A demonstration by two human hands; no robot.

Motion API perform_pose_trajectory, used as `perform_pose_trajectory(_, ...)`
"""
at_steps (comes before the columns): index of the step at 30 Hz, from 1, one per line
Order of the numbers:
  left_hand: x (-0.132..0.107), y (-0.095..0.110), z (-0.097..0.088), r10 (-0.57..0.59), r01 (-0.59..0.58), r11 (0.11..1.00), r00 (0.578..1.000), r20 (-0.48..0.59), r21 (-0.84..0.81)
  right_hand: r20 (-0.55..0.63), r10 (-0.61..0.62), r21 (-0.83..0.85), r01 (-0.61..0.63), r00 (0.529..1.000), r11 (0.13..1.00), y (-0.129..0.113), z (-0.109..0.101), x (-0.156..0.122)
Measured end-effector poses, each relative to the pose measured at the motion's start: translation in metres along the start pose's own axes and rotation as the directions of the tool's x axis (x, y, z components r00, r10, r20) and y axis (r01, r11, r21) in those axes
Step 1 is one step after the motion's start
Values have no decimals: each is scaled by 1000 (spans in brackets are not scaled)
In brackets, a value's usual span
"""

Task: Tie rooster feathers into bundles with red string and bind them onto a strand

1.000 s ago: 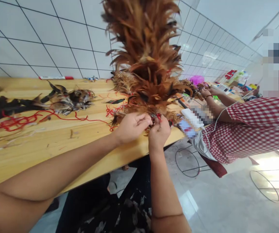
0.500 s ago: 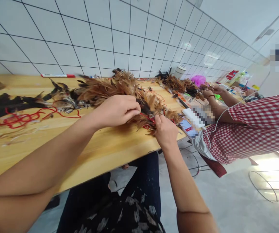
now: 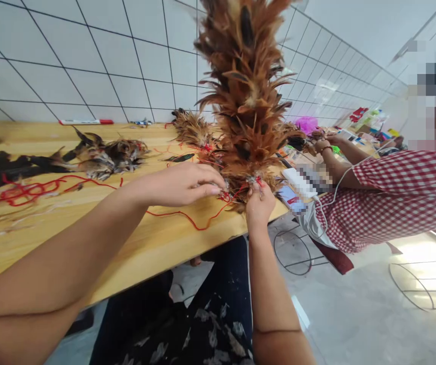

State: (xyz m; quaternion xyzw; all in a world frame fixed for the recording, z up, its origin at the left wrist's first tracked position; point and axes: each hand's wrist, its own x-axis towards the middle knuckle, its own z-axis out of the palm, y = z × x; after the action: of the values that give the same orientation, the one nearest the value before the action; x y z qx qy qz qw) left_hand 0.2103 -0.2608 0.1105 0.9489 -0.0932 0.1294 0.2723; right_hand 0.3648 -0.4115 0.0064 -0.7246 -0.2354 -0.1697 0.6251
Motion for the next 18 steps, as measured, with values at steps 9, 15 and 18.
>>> perform_pose_trajectory(9,31,-28,71,-108,-29,912,945,-308,-409,24,-64,114,60,998,992,-31,17,-15)
perform_pose_trajectory(15,29,-19,78,-333,129,879,856,-396,-459,44,-238,-205,242,970,948,-34,19,-22)
perform_pose_trajectory(18,30,-6,83,-418,121,814,801,-429,-568,21,-363,-408,340,931,848,-26,21,-25)
